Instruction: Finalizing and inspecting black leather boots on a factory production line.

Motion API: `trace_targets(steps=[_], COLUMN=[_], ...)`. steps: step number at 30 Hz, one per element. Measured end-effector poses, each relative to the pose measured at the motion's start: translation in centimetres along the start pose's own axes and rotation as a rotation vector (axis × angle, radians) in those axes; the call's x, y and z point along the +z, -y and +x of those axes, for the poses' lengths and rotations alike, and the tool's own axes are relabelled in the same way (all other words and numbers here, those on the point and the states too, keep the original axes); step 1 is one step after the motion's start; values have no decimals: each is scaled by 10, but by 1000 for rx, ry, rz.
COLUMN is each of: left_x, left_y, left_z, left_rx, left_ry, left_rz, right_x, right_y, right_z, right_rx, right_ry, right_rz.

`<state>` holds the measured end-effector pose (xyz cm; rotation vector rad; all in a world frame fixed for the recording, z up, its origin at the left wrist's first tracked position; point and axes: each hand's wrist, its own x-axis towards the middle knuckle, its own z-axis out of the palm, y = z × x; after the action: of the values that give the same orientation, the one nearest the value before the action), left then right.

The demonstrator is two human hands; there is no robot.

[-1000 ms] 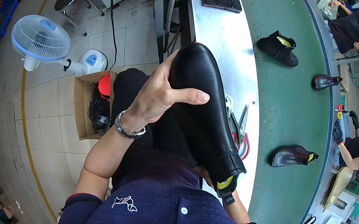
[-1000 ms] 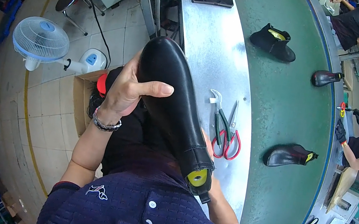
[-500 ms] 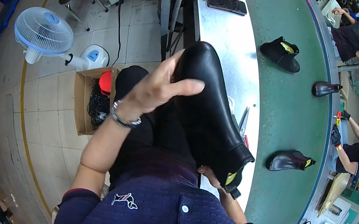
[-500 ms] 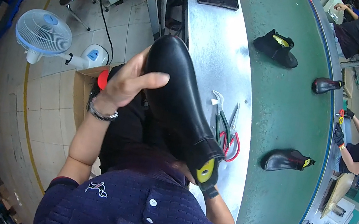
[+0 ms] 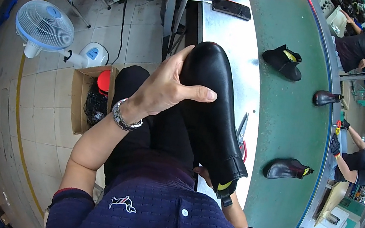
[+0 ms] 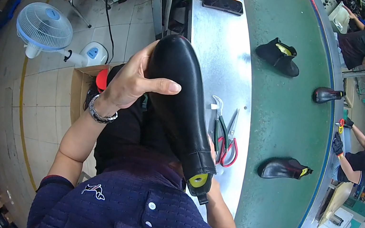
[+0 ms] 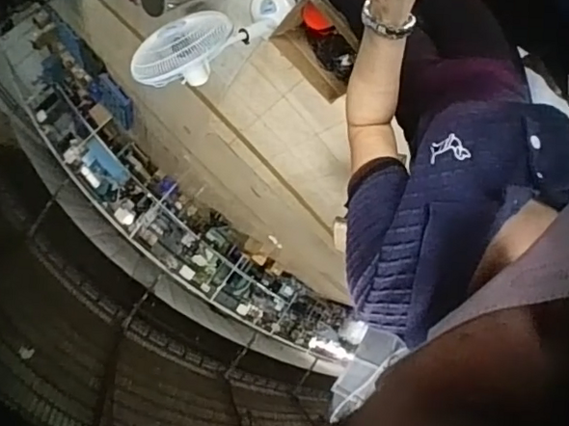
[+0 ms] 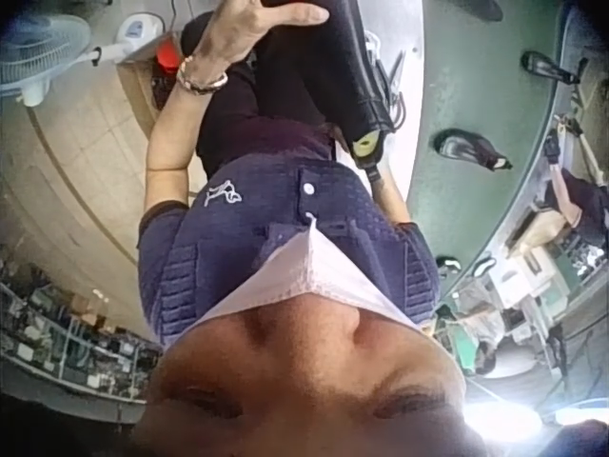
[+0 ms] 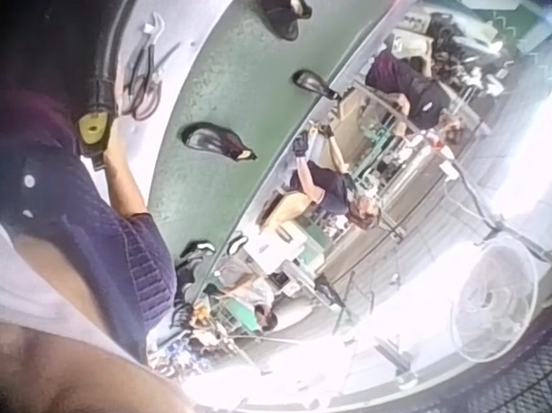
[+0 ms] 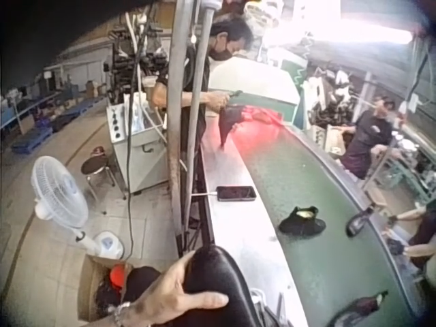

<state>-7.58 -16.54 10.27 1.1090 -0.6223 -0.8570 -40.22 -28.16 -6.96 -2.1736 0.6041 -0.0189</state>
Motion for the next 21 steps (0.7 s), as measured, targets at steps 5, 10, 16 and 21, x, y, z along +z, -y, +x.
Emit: trace_targets(steps=[5, 10, 16, 21], left_x=[2, -17, -22, -28], left_y=[6, 24, 3, 35], left_z=[1, -5, -75, -130], left_rx=[-17, -5, 298, 88], left_ry=[-68, -228, 379, 365], left_rz=[-8, 566, 1570, 1188], right_x=[-23, -59, -92, -79], right_y=[72, 100, 96, 102], right_z=[10, 21, 40, 67], right_rx=[4, -251, 155, 323], right_ry=[1, 114, 157, 559], right_rz=[66, -88, 852, 890])
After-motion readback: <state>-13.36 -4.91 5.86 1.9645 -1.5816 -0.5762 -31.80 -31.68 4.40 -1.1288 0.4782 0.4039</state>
